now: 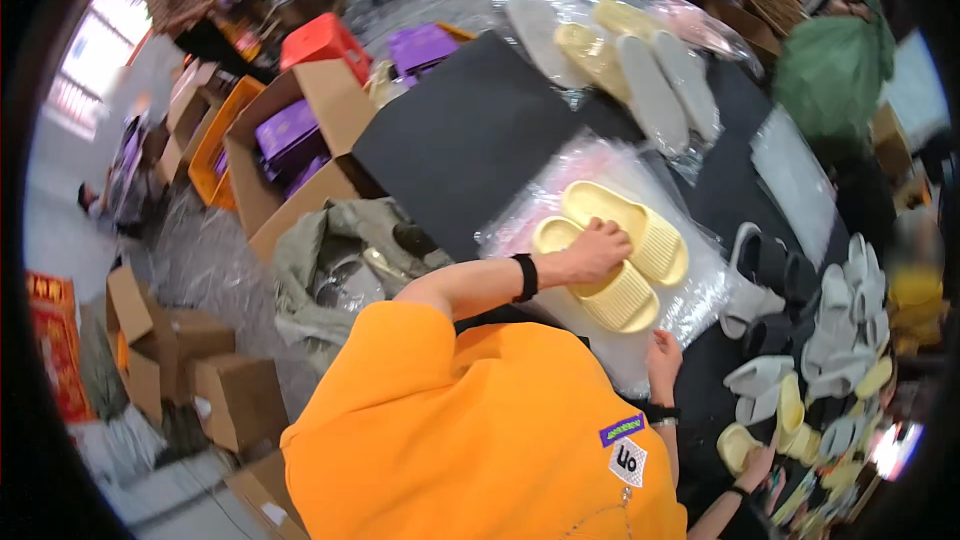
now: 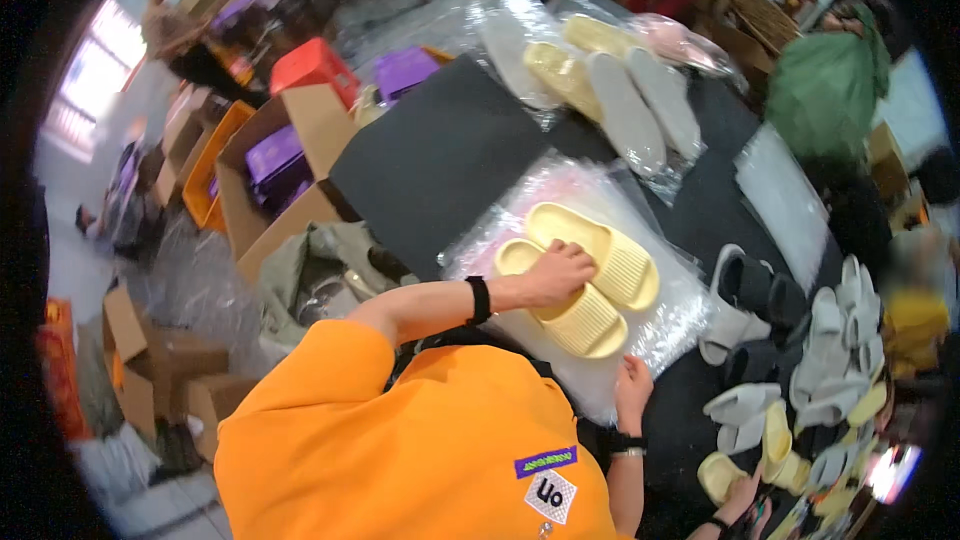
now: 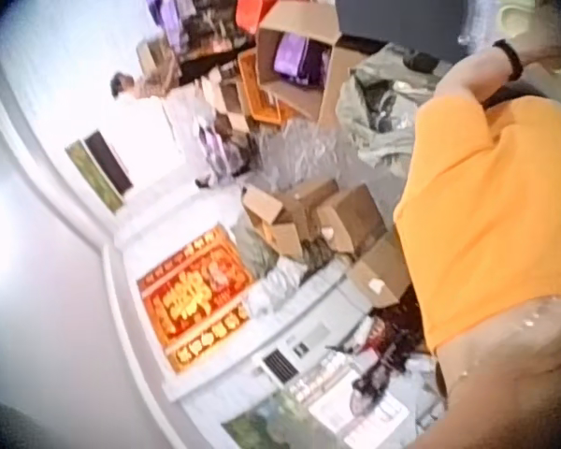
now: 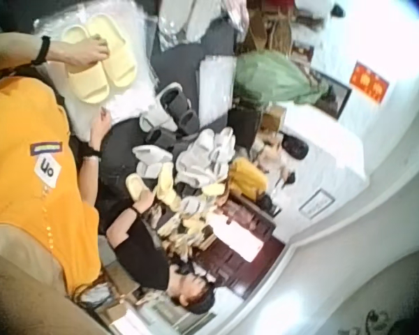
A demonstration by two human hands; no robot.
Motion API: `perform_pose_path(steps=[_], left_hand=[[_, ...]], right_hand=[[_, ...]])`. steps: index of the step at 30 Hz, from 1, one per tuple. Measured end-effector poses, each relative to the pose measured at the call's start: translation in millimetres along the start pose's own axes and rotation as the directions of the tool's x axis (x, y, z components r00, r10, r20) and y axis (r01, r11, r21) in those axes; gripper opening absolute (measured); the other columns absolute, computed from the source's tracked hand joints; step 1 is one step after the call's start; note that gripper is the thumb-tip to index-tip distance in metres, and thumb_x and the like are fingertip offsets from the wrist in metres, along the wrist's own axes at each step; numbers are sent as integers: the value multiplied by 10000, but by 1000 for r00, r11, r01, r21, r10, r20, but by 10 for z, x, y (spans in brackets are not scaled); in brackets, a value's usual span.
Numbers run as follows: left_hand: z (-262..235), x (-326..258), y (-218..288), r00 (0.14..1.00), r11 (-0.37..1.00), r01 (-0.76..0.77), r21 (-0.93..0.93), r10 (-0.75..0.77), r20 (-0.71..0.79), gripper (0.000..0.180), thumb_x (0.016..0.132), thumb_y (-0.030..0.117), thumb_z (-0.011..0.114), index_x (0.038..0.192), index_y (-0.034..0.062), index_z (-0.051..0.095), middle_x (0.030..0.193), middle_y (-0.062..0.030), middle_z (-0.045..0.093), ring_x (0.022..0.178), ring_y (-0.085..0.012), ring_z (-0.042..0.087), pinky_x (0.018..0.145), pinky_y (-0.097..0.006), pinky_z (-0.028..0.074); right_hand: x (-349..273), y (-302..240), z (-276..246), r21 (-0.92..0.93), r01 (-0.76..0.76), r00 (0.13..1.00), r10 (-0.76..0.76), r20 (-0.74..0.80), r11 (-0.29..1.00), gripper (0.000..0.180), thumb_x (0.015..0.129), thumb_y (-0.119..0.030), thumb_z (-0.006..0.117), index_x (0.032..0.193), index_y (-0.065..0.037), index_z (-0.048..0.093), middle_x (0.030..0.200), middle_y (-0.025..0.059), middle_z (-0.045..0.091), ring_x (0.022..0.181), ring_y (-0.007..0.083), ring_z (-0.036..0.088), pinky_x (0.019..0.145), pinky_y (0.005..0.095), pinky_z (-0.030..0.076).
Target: The recorder is packing slippers into plastic bags and placing them into a large green sack.
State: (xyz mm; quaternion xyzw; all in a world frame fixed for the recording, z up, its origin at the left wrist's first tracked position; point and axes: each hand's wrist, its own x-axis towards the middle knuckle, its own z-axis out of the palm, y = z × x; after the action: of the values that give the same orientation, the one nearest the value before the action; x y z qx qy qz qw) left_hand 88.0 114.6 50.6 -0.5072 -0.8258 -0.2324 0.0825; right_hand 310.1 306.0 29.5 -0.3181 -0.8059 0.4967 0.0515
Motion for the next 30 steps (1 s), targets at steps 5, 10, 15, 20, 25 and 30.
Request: perform_pose_path(steps=[5, 10, 15, 20, 25, 30], left_hand=[[16, -101, 138, 997, 998, 55, 38, -57, 49, 146, 725, 188, 583, 850, 126, 538, 901, -25, 522, 920, -212, 480, 765, -377, 356], [189, -231, 15, 996, 996, 90, -25, -90, -16, 142, 737, 205, 584, 849, 128, 542, 907, -23, 522, 916, -209, 477, 766, -380, 354], [82, -57, 147, 985, 987, 159, 3, -159, 74, 173, 703, 185, 593, 854, 108, 558, 931, -31, 541, 934, -229, 491, 762, -396, 374], [-271, 129, 330, 986, 980, 112, -165, -130, -104, 274, 632, 83, 598, 901, 82, 547, 1024, -61, 552, 961, -261, 493, 771, -411, 376], [-476, 208, 564, 993, 979, -108, -174, 99, -59, 294, 675, 94, 582, 963, 63, 533, 1049, -65, 544, 1034, -263, 479, 838, -413, 356], [-299, 129, 576, 979, 974, -169, -151, 183, 90, 290, 668, 82, 588, 954, 62, 540, 1054, -61, 544, 1037, -265, 477, 846, -411, 354]], right_hand=[[-118, 197, -230, -174, 5, 998, 5, 58, 985, 216, 783, -29, 589, 995, 7, 611, 786, 38, 578, 665, 98, 520, 607, 242, 434], [-93, 258, -234, -61, -58, 996, 62, 70, 996, 219, 761, -21, 586, 978, 1, 609, 793, 50, 560, 679, 130, 518, 622, 266, 432], [-203, 340, -231, -272, 112, 994, -105, 42, 956, 245, 730, -57, 597, 970, -11, 614, 877, 140, 540, 838, 286, 547, 745, 360, 436], [-145, -76, -165, -622, 246, 957, -288, 35, 743, 287, 696, -174, 666, 938, -28, 626, 1014, 154, 505, 982, 325, 483, 852, 405, 411], [-202, -143, -201, -584, 121, 971, -219, -99, 803, 283, 718, -85, 631, 1000, -91, 613, 979, 106, 505, 923, 321, 507, 768, 399, 450], [-212, -259, -358, 57, -67, 964, 79, -255, 996, 294, 914, -231, 485, 1118, -35, 564, 931, 109, 558, 769, 187, 565, 697, 290, 464]])
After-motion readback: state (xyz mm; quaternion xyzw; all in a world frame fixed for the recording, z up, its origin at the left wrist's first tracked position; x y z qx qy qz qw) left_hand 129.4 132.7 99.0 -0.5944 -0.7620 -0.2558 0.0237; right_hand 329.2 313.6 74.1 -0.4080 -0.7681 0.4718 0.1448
